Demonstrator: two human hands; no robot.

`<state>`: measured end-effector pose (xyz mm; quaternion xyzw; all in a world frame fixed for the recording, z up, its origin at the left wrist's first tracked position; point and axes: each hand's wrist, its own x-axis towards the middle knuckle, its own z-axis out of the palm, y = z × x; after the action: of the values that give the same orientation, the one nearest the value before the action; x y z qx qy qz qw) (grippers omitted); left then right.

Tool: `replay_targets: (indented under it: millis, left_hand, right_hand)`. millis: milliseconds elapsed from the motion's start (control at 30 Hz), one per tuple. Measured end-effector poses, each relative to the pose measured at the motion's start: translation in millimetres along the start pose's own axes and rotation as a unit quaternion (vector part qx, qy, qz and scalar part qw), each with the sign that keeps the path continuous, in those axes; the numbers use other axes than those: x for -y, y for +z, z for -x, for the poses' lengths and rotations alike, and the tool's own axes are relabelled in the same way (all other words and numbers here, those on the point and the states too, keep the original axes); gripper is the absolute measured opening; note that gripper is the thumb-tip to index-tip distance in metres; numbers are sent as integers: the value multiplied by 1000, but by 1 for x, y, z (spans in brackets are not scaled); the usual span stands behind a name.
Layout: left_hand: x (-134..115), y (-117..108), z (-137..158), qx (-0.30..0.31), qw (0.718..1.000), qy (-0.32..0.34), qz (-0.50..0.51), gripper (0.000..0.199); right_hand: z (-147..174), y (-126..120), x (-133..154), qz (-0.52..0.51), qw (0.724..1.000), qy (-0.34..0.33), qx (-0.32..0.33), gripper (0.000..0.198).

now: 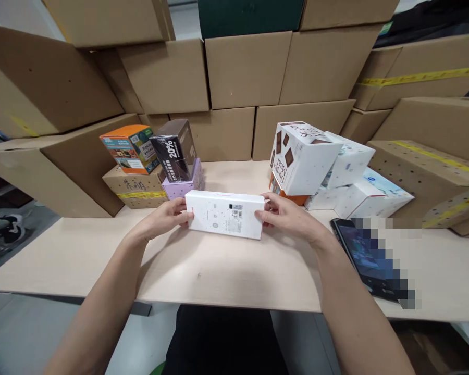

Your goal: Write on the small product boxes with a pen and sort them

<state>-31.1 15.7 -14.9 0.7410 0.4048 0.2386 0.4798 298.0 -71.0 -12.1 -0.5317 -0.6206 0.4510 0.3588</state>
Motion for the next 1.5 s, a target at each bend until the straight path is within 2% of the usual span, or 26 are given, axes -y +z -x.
replay_targets:
  millis: [67, 167, 300, 400, 500, 600, 667, 800, 900, 967, 1033, 1167, 1300, 1500]
  left_hand:
    - [0, -1, 0, 15, 999, -41, 29, 45]
    - [2, -4, 2, 46, 995, -67, 51, 57]
    - [5, -4, 3, 60, 993, -83, 54, 85]
    - [8, -3, 3, 53, 993, -98, 28, 96]
    - [9, -3, 3, 61, 993, -95, 23, 93]
    - [9, -3, 2, 54, 993, -99, 17, 81]
    - [8, -2, 2, 29, 993, -114, 14, 76]
    - [3, -1, -1, 0, 988, -148, 47, 72]
    - [-2, -1, -2, -21, 983, -164, 82, 66]
    - [-4, 1, -2, -27, 981, -165, 95, 60]
    - [-4, 3, -2, -24, 981, -167, 98, 51]
    - [-2, 6, -5, -2, 981, -168, 95, 32]
    - [-1, 4, -8, -4, 973, -189, 132, 34]
    - [-4, 2, -5, 47, 979, -166, 108, 22]
  right_hand:
    - [1, -2, 2, -10, 1000, 18, -13, 56]
    - [2, -2, 3, -14, 997, 70, -24, 74]
    - [-1, 4, -1, 19, 996, 91, 3, 64]
    - [-4, 8, -3, 39, 994, 104, -19, 66]
    - [-6, 12, -4, 46, 991, 119, -46, 70]
    - [-3, 12, 0, 52, 990, 123, -46, 69]
    - [0, 10, 2, 73, 990, 116, -13, 76]
    - [5, 2, 3, 165, 979, 70, 94, 100]
    - [6, -2, 0, 227, 966, 45, 119, 113]
    - [6, -3, -1, 254, 961, 25, 109, 111]
    - [5, -3, -1, 246, 966, 6, 83, 99]
    - [3, -2, 0, 135, 991, 7, 24, 75]
    - [-1, -1, 0, 34, 999, 12, -20, 66]
    - [-5, 2, 0, 8, 998, 35, -42, 49]
